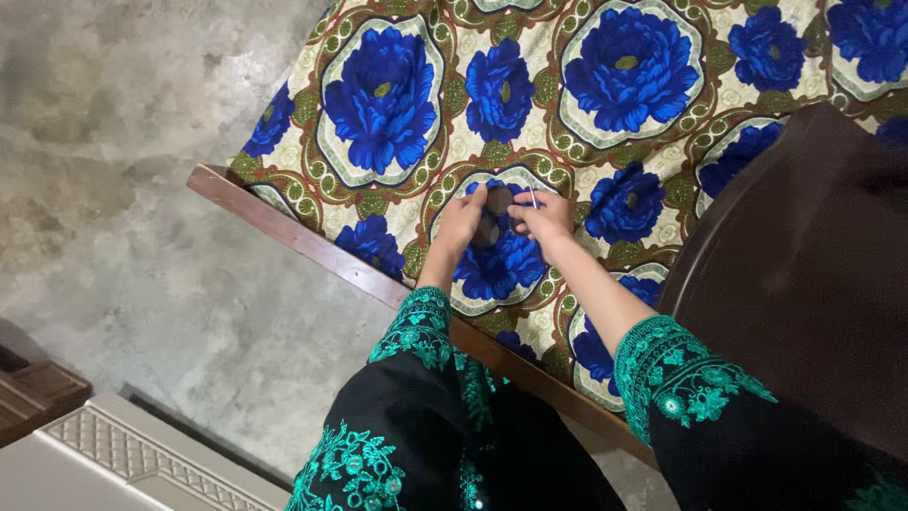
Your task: The person flips a small plastic table upside down on a bed and uses a screwdriver to pry the round plastic caps out of the leg holes. They set the removed caps on the bed and press on the tabletop.
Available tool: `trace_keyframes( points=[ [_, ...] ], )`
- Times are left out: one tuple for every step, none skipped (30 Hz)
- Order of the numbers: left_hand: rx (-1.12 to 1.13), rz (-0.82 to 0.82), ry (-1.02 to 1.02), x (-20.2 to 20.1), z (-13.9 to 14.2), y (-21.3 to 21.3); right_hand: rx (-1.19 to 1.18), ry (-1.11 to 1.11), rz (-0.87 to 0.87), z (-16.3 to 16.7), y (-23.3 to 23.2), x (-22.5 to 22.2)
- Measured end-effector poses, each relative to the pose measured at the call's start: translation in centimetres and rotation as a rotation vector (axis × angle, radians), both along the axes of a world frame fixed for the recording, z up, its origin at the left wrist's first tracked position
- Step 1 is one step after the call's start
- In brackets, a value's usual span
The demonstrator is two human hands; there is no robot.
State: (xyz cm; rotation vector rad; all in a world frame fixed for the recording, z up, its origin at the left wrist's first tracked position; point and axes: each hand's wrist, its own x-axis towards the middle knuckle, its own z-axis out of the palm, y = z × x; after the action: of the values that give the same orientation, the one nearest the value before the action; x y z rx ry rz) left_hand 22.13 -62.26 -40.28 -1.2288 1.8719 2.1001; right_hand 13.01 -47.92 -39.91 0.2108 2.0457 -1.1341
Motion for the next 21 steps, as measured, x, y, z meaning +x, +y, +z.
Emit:
trace_keyframes(
  points=[
    [0.022, -0.013, 0.021, 0.0, 0.2, 0.2, -0.017, 0.000, 0.007, -0.6, 0.1, -0.2],
    [-0.053, -0.056, -0.011, 0.1, 0.5, 0.3, -0.034, -0.001, 0.015, -1.1, 0.3, -0.3],
    [-0.127, -0.099, -0.044, 0.4, 1.0, 0.5, -0.038, 0.019, 0.008, -1.3, 0.5, -0.4],
    [-0.205, -0.140, -0.077, 0.6, 1.6, 0.5, -0.044, 0.039, 0.003, -1.1, 0.6, -0.5],
    [-0.343, -0.191, -0.121, 0.9, 2.3, 0.5, -0.053, 0.062, -0.004, -0.9, 0.7, -0.5],
    [-0.482, -0.240, -0.164, 1.2, 3.1, 0.7, 0.012, 0.292, 0.113, -0.4, 1.0, -0.4],
    [-0.623, -0.291, -0.206, 1.6, 4.3, 0.8, 0.076, 0.463, 0.214, 0.2, 1.1, -0.2],
    [-0.747, -0.347, -0.254, 2.0, 5.7, 0.8, 0.146, 0.584, 0.304, 1.6, 1.1, 0.1],
    [-0.873, -0.402, -0.299, 2.6, 7.2, 1.0, 0.220, 0.567, 0.417, 3.5, 1.2, 0.4],
    [-0.997, -0.458, -0.346, 2.9, 8.9, 1.1, 0.274, 0.545, 0.530, 5.8, 1.4, 0.8],
    [-1.086, -0.496, -0.335, 3.1, 10.7, 1.1, 0.302, 0.562, 0.605, 8.2, 1.2, 1.3],
    [-1.179, -0.534, -0.325, 3.2, 12.5, 0.9, 0.303, 0.622, 0.614, 10.6, 0.7, 1.6],
    [-1.274, -0.569, -0.315, 3.2, 14.3, 0.7, 0.302, 0.685, 0.616, 13.1, 0.3, 1.9],
    [-1.303, -0.554, -0.264, 2.9, 16.1, 0.5, 0.312, 0.758, 0.629, 15.5, -0.2, 2.1],
    [-1.333, -0.540, -0.211, 2.5, 17.9, 0.3, 0.327, 0.765, 0.626, 17.7, -0.8, 2.0],
    [-1.358, -0.525, -0.154, 2.1, 19.6, 0.2, 0.346, 0.772, 0.625, 19.8, -1.2, 1.6],
    [-1.382, -0.584, -0.173, 1.6, 21.3, 0.1, 0.370, 0.770, 0.625, 21.7, -1.2, 1.5],
    [-1.400, -0.647, -0.196, 1.0, 22.9, 0.0, 0.337, 0.815, 0.589, 23.4, -1.1, 1.3],
    [-1.424, -0.709, -0.217, 0.7, 24.5, 0.0, 0.302, 0.865, 0.549, 24.9, -1.3, 0.9],
    [-1.473, -0.679, -0.174, 0.5, 26.1, 0.2, 0.264, 0.927, 0.507, 26.4, -1.4, 0.5],
    [-1.529, -0.642, -0.128, -0.3, 27.7, 0.3, 0.262, 0.934, 0.491, 28.0, -1.3, 0.1]
  ],
)
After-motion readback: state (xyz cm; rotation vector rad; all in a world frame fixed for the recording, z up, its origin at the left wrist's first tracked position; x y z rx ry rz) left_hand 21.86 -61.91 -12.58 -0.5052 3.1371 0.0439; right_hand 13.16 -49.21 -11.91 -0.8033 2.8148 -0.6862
